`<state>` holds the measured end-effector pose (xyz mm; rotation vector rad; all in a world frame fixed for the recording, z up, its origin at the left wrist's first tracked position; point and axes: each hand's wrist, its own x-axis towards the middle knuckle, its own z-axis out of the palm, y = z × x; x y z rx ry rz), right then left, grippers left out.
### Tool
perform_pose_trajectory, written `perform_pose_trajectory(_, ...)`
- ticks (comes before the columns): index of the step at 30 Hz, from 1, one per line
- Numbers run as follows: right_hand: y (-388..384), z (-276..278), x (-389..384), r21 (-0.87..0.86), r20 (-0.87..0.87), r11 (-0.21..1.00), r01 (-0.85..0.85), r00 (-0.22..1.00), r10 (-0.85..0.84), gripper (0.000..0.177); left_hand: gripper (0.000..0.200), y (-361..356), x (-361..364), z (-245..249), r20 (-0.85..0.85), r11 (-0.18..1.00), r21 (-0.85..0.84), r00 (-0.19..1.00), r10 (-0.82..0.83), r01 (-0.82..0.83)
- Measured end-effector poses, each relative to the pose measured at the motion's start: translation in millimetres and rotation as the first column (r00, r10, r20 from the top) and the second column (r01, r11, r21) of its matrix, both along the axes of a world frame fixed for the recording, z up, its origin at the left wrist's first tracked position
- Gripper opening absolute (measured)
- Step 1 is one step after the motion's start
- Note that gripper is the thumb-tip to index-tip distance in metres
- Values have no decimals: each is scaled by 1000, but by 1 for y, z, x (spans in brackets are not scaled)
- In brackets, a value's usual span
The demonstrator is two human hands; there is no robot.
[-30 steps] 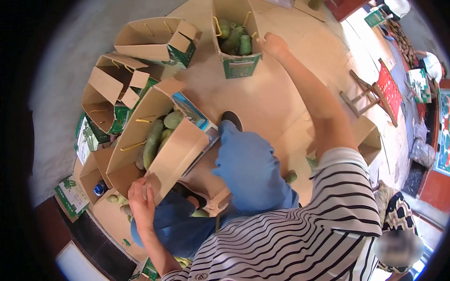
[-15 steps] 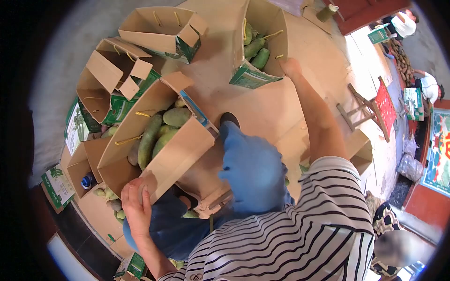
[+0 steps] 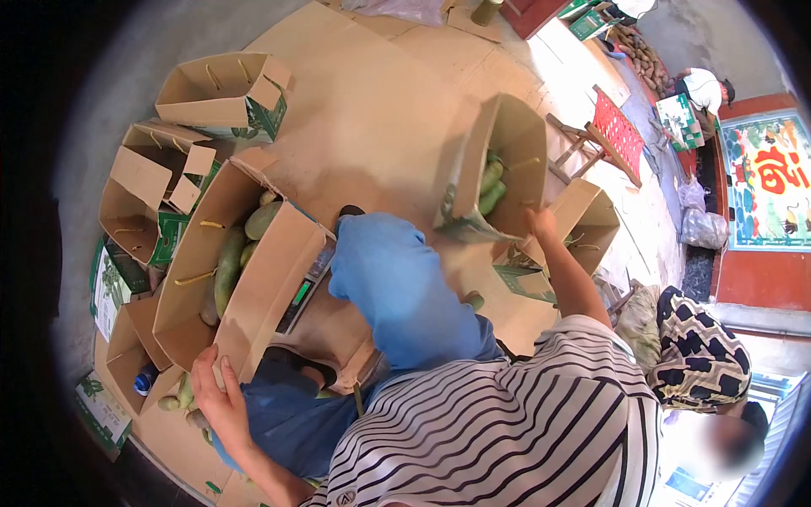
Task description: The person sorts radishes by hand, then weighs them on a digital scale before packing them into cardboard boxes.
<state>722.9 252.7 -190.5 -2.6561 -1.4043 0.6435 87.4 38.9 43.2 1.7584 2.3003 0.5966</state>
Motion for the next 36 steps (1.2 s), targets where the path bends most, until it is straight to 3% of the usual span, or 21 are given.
perform_pose_trajectory(2,-32,-19,43,11,110,1000,-19,994,17,39,20,-3,1,4,1,1000,6,1000,5,-5)
perform_pose_trajectory(4,-61,16,26,-4,16,977,214,977,-214,39,20,-8,1,6,-1,1000,13,1000,8,-8)
perform_pose_trajectory(8,-72,35,35,-78,-122,939,336,931,-344,33,20,-15,-1,6,-10,999,46,1000,5,-5)
perform_pose_trajectory(10,-66,52,43,-142,-48,962,232,969,-241,32,19,-18,-1,6,-5,998,56,1000,8,-8)
perform_pose_trajectory(12,-50,76,38,-247,143,968,-41,987,78,31,19,-22,-1,7,1,998,65,1000,22,-22)
perform_pose_trajectory(14,-27,98,16,-411,372,839,-356,775,511,30,19,-24,-3,6,6,996,89,1000,24,-25)
perform_pose_trajectory(16,-5,112,-26,-368,400,757,-539,643,653,29,18,-26,-5,4,-6,994,103,1000,27,-27)
perform_pose_trajectory(17,5,116,-55,-314,392,720,-619,606,692,29,18,-26,-8,2,-24,994,99,999,40,-38)
perform_pose_trajectory(19,14,121,-125,-136,233,696,-705,660,714,31,17,-25,-9,4,-36,991,98,994,99,-95)
perform_pose_trajectory(21,15,139,-197,-38,-1,750,-660,751,661,28,17,-25,-17,4,-47,990,123,996,70,-64)
perform_pose_trajectory(24,17,133,-250,73,36,577,-813,580,813,30,17,-28,-20,5,-15,990,119,996,84,-82)
perform_pose_trajectory(30,2,141,-283,201,-226,536,-820,493,840,20,16,-34,-26,1,-34,979,160,990,133,-126)
perform_pose_trajectory(33,-10,136,-278,115,-264,569,-814,527,807,15,15,-38,-28,-1,-12,971,175,986,165,-160)
perform_pose_trajectory(36,-20,110,-262,312,-179,465,-828,429,885,12,15,-44,-34,-5,-24,963,200,982,188,-180)
